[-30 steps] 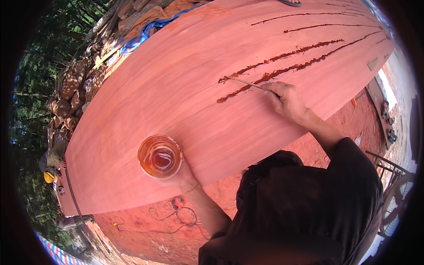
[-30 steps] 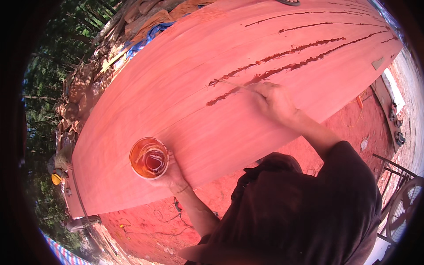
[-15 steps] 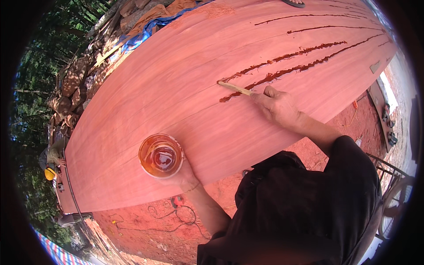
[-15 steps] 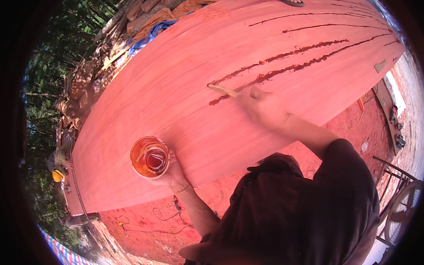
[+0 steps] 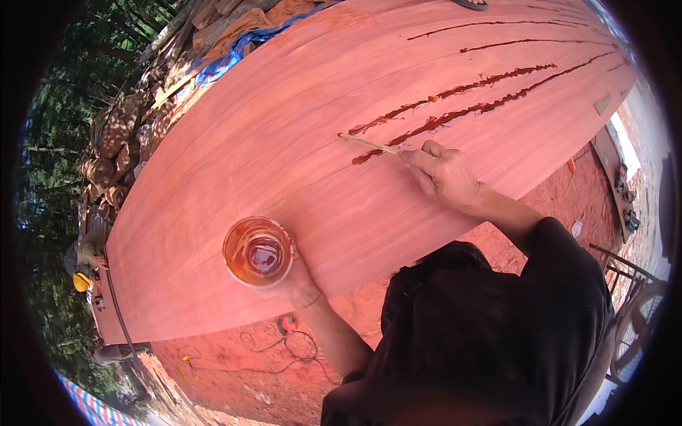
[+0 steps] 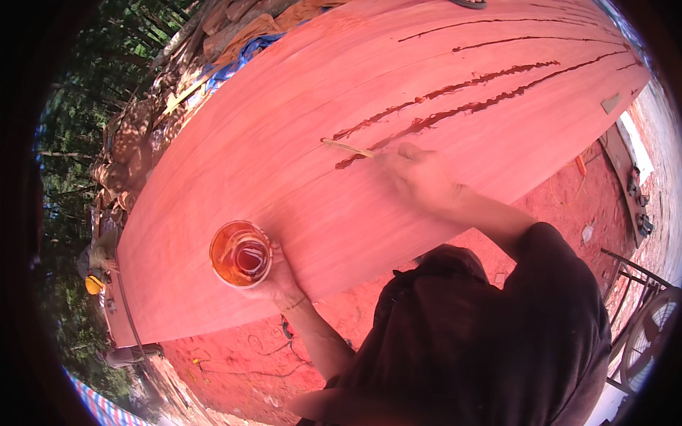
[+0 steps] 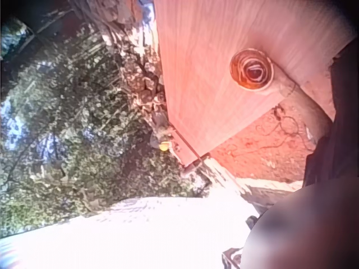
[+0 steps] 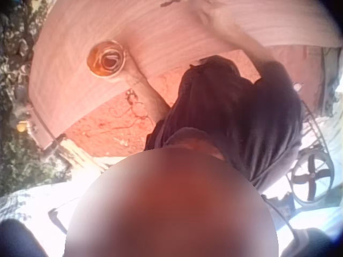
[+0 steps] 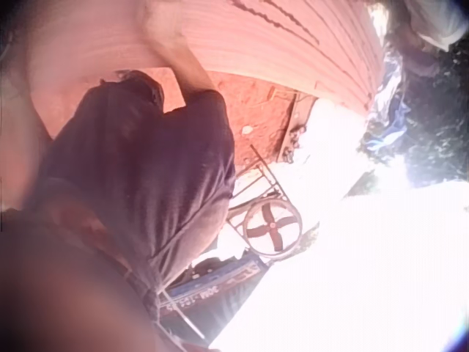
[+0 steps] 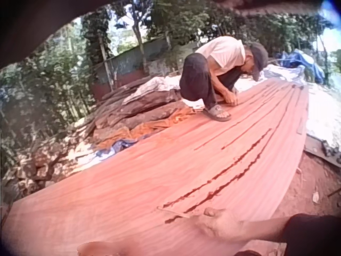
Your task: The person uses a wooden stick to apply reddish-brown paste from a plastic cup into long grooves on a pinkish board. They repeatedly dip the stick into the cup and spread the paste along the grooves.
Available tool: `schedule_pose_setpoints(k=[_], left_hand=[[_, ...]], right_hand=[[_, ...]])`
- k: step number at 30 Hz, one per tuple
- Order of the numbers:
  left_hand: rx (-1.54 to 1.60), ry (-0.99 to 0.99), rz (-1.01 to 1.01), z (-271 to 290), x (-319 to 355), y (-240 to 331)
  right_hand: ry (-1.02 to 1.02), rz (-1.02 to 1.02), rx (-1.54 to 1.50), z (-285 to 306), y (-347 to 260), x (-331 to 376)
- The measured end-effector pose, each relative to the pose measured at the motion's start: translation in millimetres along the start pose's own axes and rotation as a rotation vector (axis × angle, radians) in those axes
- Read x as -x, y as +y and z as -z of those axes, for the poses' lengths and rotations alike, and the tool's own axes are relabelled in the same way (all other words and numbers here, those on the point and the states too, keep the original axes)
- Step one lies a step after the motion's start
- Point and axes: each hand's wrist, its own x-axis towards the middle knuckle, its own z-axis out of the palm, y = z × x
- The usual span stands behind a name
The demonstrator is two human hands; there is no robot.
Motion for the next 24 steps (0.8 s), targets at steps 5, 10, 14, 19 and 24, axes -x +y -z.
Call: schedule_pose_setpoints(k=[5,10,14,19,24], left_hand=[[0.060,-0.133,0.039,8.2,-4.7,3.3],[0.014,0.013,0.010,-4.9,-1.0,1.4],[-0.002,0.090,-0.013,-12.2,2.6,0.4],[-0.008,0.036,-0.007,-9.2,0.1,0.7],[0.001,0.062,0.002,-6.0,1.0,0.7]], right_hand=[[-0.043,-0.121,0.077,21.7,9.1,8.3],[0.019,-0.249,-0.018,24.1,3.3,11.7],[-0.015,-0.502,-0.171,20.6,-6.7,10.3],[0.041,-0.529,-0.251,5.0,-15.3,6.5],[0.060,-0.398,-0.166,-9.5,-22.1,6.8]])
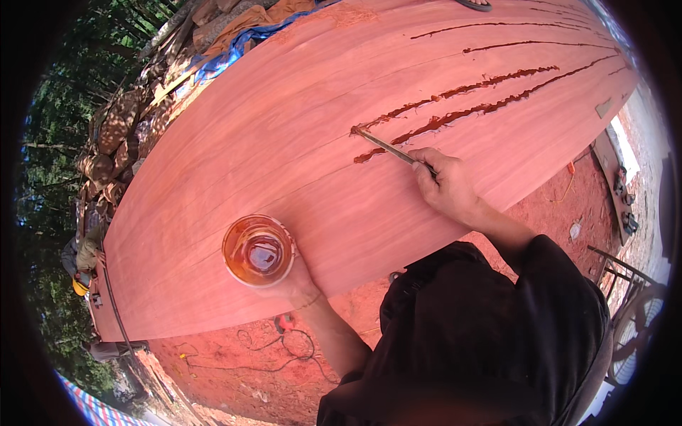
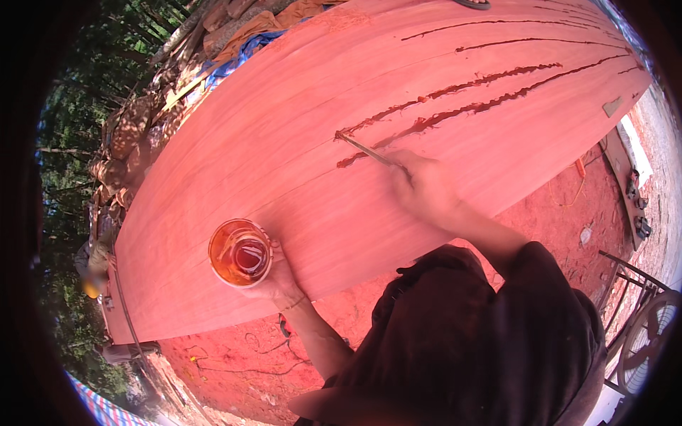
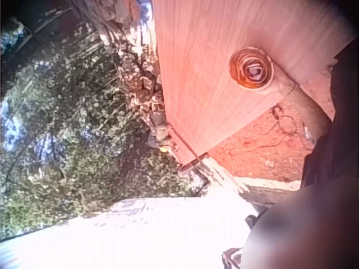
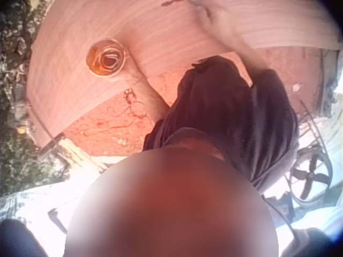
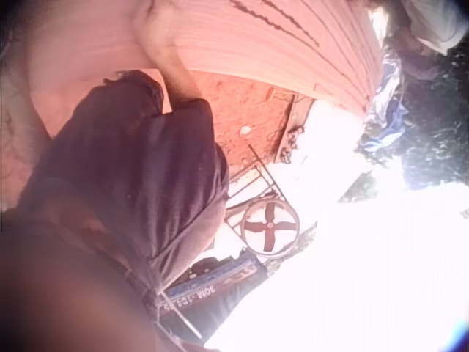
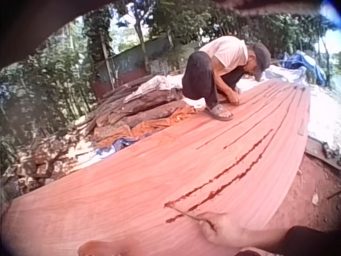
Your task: The person uses a wooden stick to apply reddish-brown paste from a plastic cup into long grooves on a pinkish board. They repeatedly dip the stick into the cup and spread the paste along the grooves.
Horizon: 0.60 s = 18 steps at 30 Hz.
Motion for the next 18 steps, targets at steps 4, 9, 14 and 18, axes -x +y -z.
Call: schedule_pose_setpoints(k=[4,9,14,18], left_hand=[[0.004,0.009,-0.007,0.2,-0.5,0.2],[0.027,-0.004,0.016,0.5,0.6,0.6],[0.054,-0.003,0.034,-0.4,0.6,0.2],[0.048,0.009,0.030,0.5,-1.0,-0.8]], right_hand=[[0.027,0.197,0.155,-7.6,0.0,0.7],[-0.069,0.216,0.309,-5.9,3.1,5.7],[-0.159,0.232,0.355,-5.6,3.3,9.3],[-0.100,0.241,0.188,-10.4,0.3,12.5]])
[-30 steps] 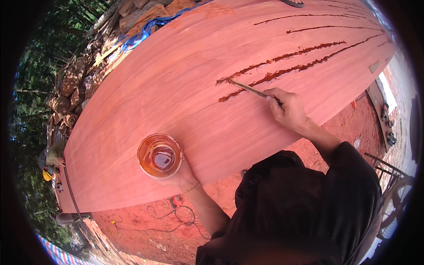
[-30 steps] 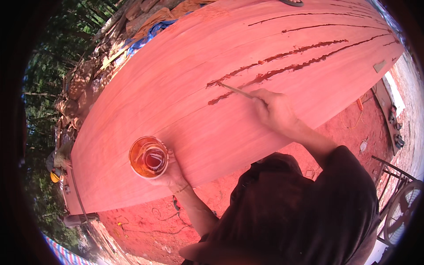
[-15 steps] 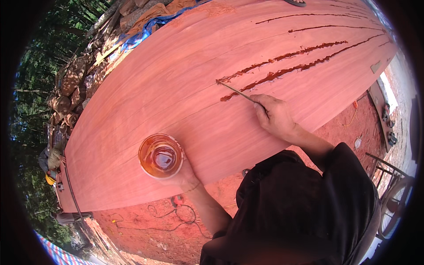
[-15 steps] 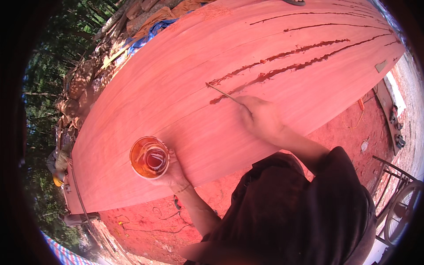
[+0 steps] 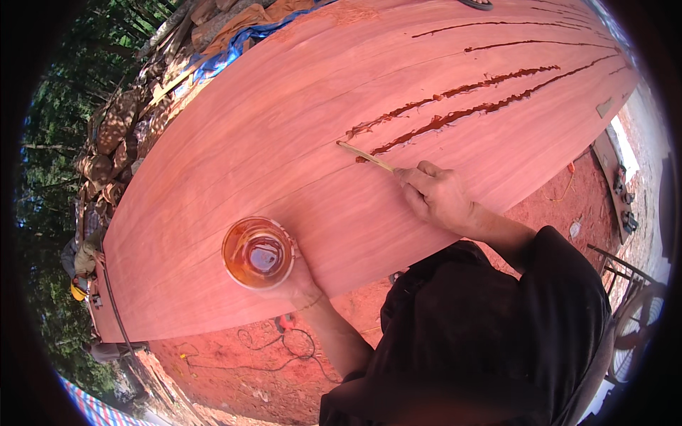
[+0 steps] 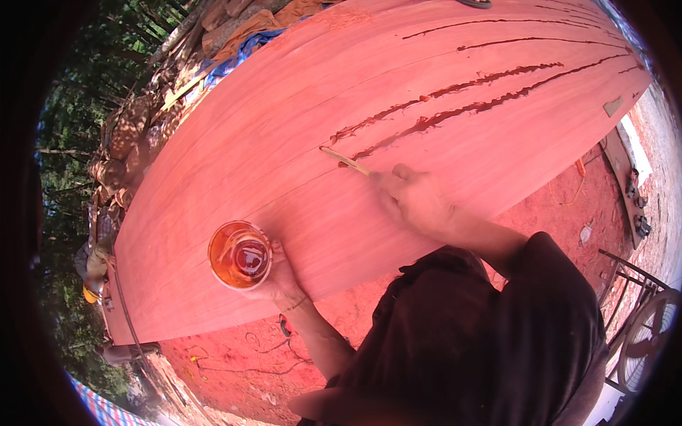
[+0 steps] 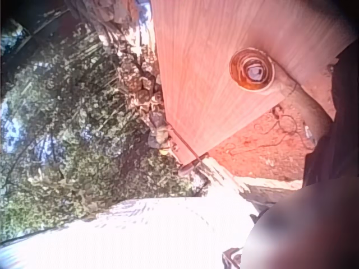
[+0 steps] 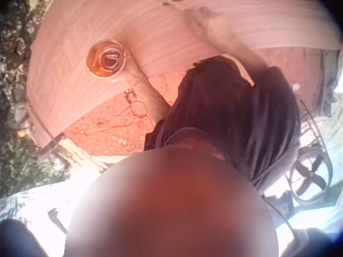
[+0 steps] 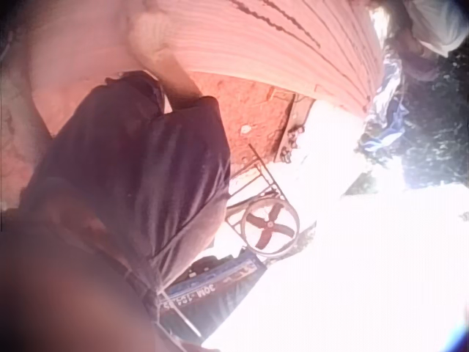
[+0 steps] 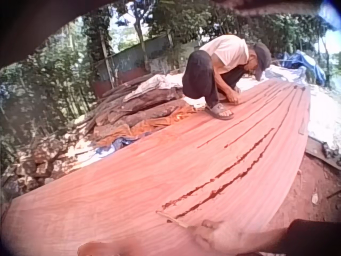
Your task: The person uses a wooden stick to apply reddish-brown paste from a plastic cup into long grooves on a pinkish board. They repeatedly dip the stick into the cup and spread the paste along the grooves.
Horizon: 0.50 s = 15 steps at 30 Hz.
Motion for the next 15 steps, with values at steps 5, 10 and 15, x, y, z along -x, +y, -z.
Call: schedule_pose_setpoints(k=[5,10,15], left_hand=[[0.004,0.009,0.007,2.0,0.0,0.5],[0.015,-0.017,0.009,0.7,0.9,-0.1],[0.001,0.024,-0.014,0.6,0.1,-0.4]], right_hand=[[0.017,-0.062,0.066,-6.5,-2.7,-1.3],[0.100,-0.066,-0.098,-1.6,-0.8,-5.7],[0.145,-0.282,-0.206,13.9,-3.0,2.0]])
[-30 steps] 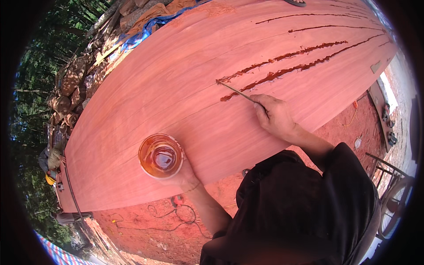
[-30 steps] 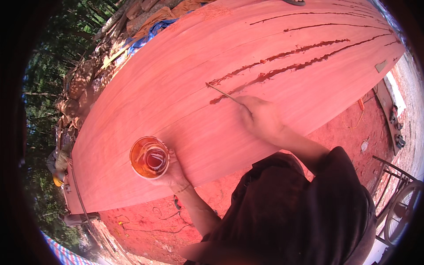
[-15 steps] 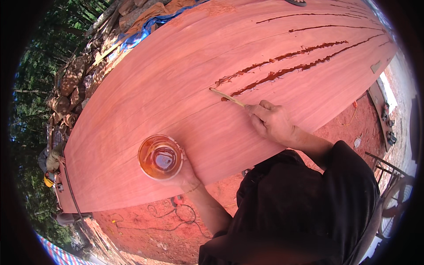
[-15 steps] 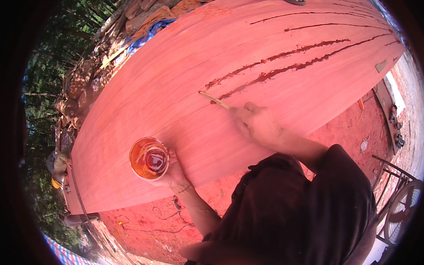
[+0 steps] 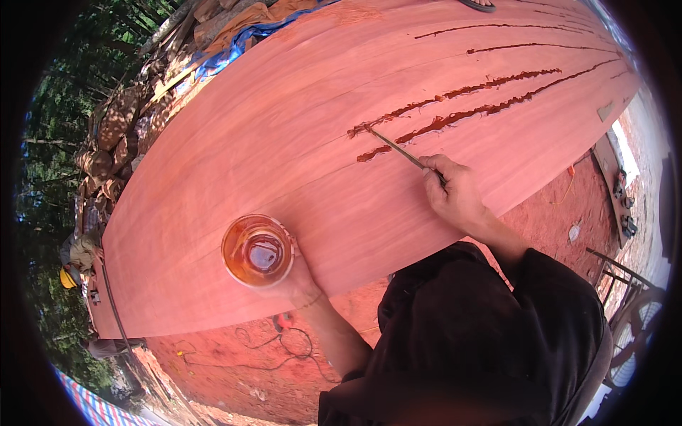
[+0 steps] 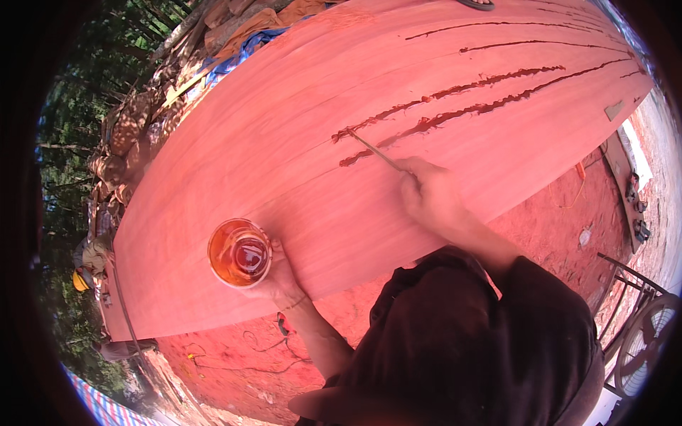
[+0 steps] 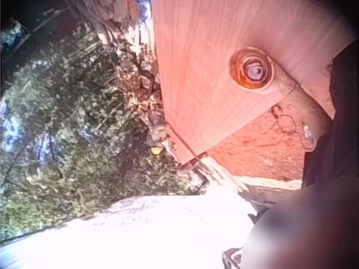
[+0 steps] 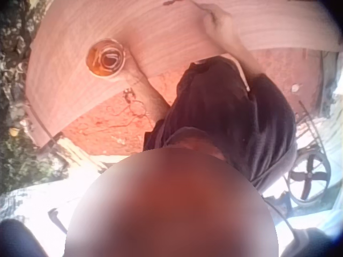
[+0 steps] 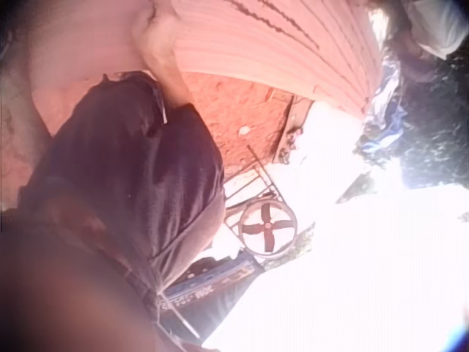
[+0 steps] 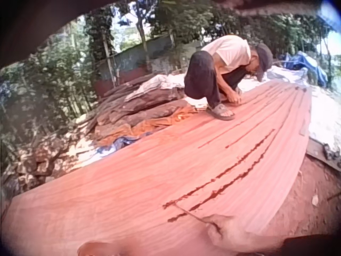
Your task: The person uses a wooden stick to apply reddish-brown paste from a plastic cup into long grooves on a pinkish board. They repeatedly dip the stick into the cup and spread the paste along the grooves.
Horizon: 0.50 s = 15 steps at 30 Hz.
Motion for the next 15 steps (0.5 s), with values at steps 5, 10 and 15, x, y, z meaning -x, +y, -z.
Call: schedule_pose_setpoints(k=[5,10,15], left_hand=[[0.037,0.001,0.035,1.5,-0.4,0.4],[0.009,-0.008,0.019,3.2,-1.2,0.8],[-0.003,0.014,0.009,2.1,-1.1,0.0]], right_hand=[[-0.028,-0.137,0.016,-0.5,0.2,5.5],[-0.041,-0.104,0.020,-14.1,-7.2,10.2],[-0.040,-0.011,-0.034,-26.7,-15.3,11.6]])
